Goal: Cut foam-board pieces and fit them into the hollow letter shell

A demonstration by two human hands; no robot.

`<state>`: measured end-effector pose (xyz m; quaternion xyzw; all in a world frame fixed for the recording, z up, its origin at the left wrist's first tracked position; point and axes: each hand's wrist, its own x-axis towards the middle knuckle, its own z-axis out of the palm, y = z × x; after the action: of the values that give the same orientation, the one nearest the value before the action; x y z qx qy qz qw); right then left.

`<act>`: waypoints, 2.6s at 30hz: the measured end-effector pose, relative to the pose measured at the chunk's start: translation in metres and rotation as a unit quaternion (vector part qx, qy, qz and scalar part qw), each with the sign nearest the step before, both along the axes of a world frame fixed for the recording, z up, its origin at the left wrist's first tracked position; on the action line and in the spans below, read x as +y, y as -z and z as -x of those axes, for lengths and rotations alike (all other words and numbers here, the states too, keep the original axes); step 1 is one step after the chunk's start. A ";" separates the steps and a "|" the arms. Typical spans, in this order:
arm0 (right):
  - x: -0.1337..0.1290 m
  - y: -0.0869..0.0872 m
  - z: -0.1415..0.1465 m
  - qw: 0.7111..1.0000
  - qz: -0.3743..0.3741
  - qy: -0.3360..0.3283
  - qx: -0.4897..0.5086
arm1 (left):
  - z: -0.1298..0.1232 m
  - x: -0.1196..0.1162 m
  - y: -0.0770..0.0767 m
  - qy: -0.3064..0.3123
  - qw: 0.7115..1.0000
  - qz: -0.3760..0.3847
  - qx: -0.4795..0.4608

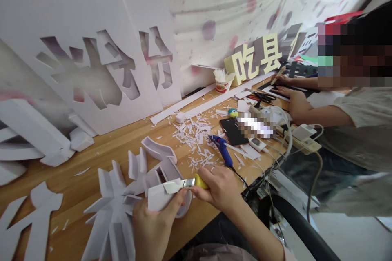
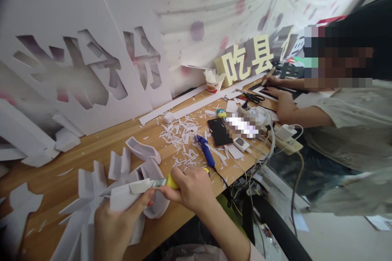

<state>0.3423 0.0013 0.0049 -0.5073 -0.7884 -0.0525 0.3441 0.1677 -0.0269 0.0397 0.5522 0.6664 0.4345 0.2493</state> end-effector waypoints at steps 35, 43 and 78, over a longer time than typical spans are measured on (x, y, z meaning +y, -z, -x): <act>-0.003 -0.003 0.022 0.995 0.063 -0.070 0.039 | 0.016 -0.005 -0.019 0.131 0.925 0.201 -0.295; -0.001 -0.008 0.014 0.992 0.058 -0.114 0.013 | 0.027 0.004 -0.033 0.255 0.922 0.217 -0.195; 0.011 -0.030 -0.004 0.985 -0.122 -0.093 -0.077 | 0.020 0.007 -0.011 0.261 0.964 -0.020 -0.038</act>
<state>0.3462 0.0125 0.0350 -0.3806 -0.8439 -0.1554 0.3447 0.1480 -0.0203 0.0510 0.6952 0.4799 0.3883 0.3682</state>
